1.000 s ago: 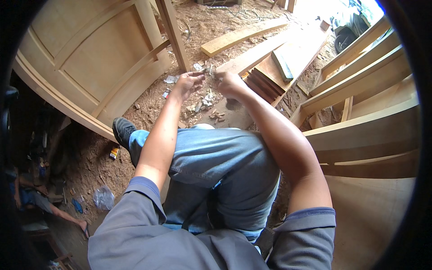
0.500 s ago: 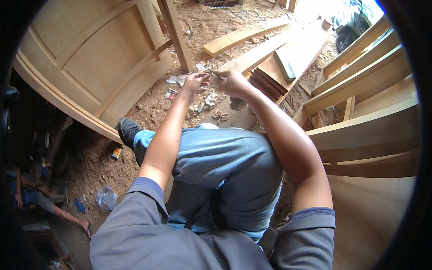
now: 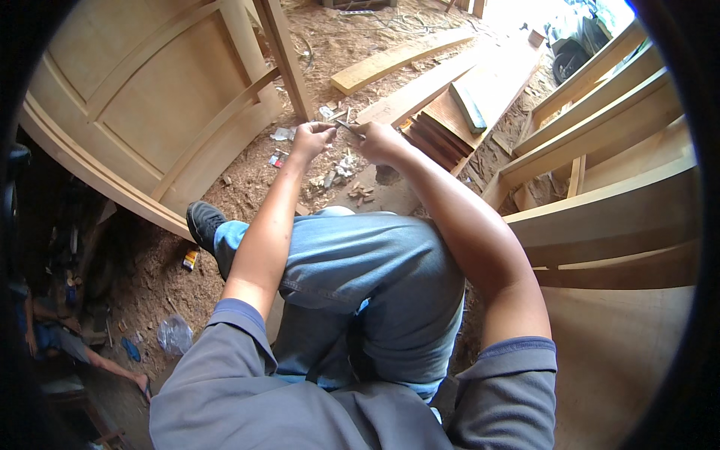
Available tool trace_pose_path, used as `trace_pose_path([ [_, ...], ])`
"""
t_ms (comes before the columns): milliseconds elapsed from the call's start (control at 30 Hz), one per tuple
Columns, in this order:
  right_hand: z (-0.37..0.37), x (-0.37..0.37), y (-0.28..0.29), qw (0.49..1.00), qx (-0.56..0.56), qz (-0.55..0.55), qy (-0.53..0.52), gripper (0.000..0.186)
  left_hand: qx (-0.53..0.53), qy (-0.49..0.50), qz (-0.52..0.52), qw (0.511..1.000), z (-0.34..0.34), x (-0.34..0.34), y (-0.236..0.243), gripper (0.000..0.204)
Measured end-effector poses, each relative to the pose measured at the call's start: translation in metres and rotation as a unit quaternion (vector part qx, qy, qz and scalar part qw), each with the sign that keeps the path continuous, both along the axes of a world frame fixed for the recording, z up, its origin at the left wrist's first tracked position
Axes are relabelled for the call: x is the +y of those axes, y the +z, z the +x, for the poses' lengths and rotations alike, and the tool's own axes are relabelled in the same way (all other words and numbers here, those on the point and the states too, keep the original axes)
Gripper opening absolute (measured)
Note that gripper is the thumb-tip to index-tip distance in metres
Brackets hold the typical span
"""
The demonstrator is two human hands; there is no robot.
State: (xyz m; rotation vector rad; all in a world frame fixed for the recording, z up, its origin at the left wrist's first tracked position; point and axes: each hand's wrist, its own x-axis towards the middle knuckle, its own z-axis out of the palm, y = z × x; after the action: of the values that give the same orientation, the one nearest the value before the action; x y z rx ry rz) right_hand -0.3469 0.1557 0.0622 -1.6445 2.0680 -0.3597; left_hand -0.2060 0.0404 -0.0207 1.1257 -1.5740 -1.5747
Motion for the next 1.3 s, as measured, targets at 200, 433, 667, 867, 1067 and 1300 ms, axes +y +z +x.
trace_pose_path([
  [200, 0.005, 0.003, -0.003, 0.997, 0.028, -0.051, -0.057, 0.035, 0.036, -0.005, 0.012, 0.999, -0.002, -0.001, 0.006, 0.012],
  [433, 0.014, 0.004, 0.0, 0.993, 0.03, -0.076, -0.08, 0.039, 0.059, 0.02, 0.014, 0.998, -0.004, -0.004, 0.01, 0.015],
  [667, 0.014, 0.007, 0.012, 0.999, -0.018, -0.014, -0.049, 0.048, 0.072, 0.007, 0.012, 0.997, 0.001, -0.003, 0.005, 0.017],
  [867, 0.018, 0.001, 0.006, 0.998, -0.038, -0.043, 0.01, 0.058, 0.098, 0.027, 0.064, 0.993, 0.007, -0.005, 0.008, 0.017],
  [1067, 0.017, -0.003, 0.003, 0.995, -0.079, -0.061, 0.026, 0.062, 0.098, 0.034, 0.051, 0.993, 0.007, -0.009, 0.001, 0.015],
  [1300, 0.017, -0.003, -0.002, 0.994, -0.096, -0.057, 0.007, 0.052, 0.084, 0.04, -0.053, 0.994, 0.005, -0.015, -0.013, 0.015],
])
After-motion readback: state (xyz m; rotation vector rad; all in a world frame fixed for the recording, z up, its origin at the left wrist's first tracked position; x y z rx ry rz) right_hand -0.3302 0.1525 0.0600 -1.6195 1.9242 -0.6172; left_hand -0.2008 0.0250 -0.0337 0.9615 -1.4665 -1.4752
